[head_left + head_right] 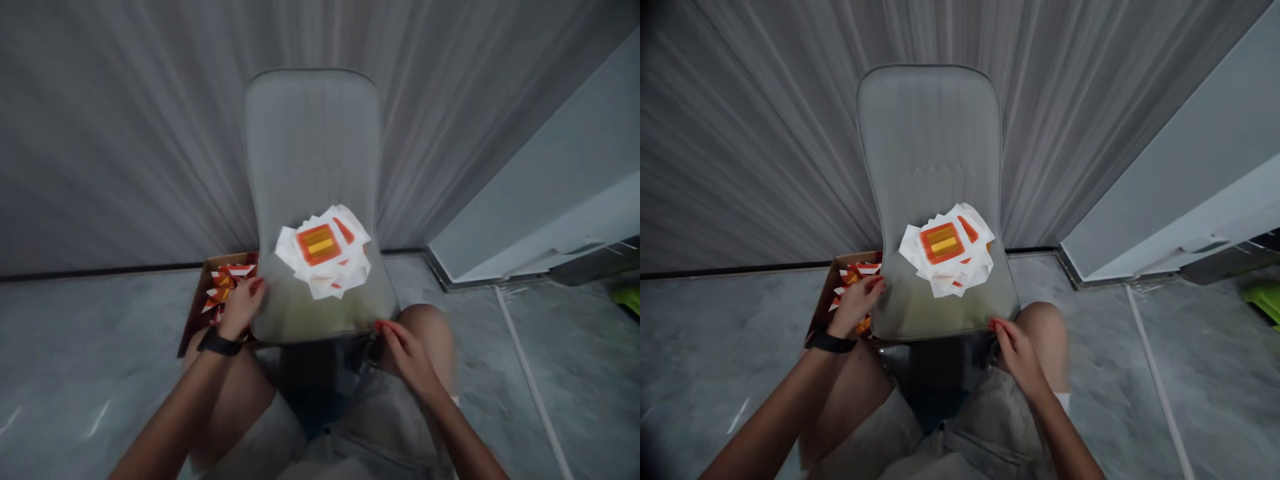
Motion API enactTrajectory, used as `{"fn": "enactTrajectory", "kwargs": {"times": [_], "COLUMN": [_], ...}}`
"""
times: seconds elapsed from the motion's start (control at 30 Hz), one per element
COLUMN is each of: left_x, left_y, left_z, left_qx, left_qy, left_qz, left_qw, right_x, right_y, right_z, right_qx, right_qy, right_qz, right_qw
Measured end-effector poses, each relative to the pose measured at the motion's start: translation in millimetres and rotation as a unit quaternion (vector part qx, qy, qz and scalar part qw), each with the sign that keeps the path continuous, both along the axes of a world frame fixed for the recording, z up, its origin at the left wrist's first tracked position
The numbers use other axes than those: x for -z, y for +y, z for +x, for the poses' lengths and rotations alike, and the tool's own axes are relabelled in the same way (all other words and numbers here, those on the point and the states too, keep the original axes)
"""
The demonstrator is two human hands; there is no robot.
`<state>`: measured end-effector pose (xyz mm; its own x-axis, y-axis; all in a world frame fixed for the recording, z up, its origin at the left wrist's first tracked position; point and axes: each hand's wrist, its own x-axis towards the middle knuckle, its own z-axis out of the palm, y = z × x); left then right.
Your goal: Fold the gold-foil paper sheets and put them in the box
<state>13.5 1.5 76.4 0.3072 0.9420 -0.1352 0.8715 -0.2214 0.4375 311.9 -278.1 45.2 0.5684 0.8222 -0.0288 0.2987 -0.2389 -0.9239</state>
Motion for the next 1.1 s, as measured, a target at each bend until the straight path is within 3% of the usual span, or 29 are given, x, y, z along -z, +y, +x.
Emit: {"fn": "enactTrajectory", "kwargs": {"times": [0.07,0.17,0.3,0.37,0.47,0.57,0.63,0.7,0.8,0.87,0.97,1.03,1.1], "left_x": [14.9,36.0,53.6,60.0,69.5,77.6,79.8,77.8,67.9,60.5,55.5,56.9,59.8], "left_y": [-5.2,6.7,40.9,55.5,66.6,67.5,65.4,62.0,53.7,45.6,29.3,16.3,2.6], "left_z": [13.2,27.6,49.8,60.7,70.3,71.6,70.9,71.0,73.5,74.7,69.6,59.4,44.9], "left_qx": [-0.018,-0.024,-0.041,-0.053,-0.049,-0.05,-0.051,-0.054,-0.054,-0.02,0.074,0.12,0.151], "left_qy": [-0.024,-0.079,-0.184,-0.243,-0.302,-0.302,-0.309,-0.327,-0.362,-0.394,-0.429,-0.429,-0.405], "left_qz": [0.003,0.027,0.085,0.087,0.065,0.048,0.045,0.056,0.082,0.096,0.127,0.16,0.188], "left_qw": [1.0,0.996,0.978,0.965,0.95,0.951,0.949,0.942,0.927,0.914,0.891,0.881,0.882], "right_x": [-3.3,-9.0,-19.5,-17.0,-0.8,14.6,14.1,1.3,-33.4,-55.8,-69.0,-60.2,-40.3], "right_y": [50.0,144.3,256.5,290.3,313.2,316.8,313.2,303.3,272.2,241.4,190.0,158.6,132.7], "right_z": [24.4,59.4,79.2,77.0,70.8,70.3,70.2,65.8,47.5,30.3,6.7,-3.0,-6.2], "right_qx": [-0.027,-0.036,-0.014,0.003,0.015,0.01,0.0,-0.008,-0.021,-0.075,-0.212,-0.266,-0.279], "right_qy": [-0.049,-0.111,-0.215,-0.245,-0.247,-0.204,-0.195,-0.203,-0.201,-0.199,-0.208,-0.213,-0.213], "right_qz": [0.01,0.014,-0.076,-0.132,-0.149,-0.114,-0.062,0.025,0.189,0.263,0.281,0.262,0.244], "right_qw": [0.998,0.993,0.974,0.96,0.957,0.972,0.979,0.979,0.961,0.941,0.913,0.903,0.904]}}
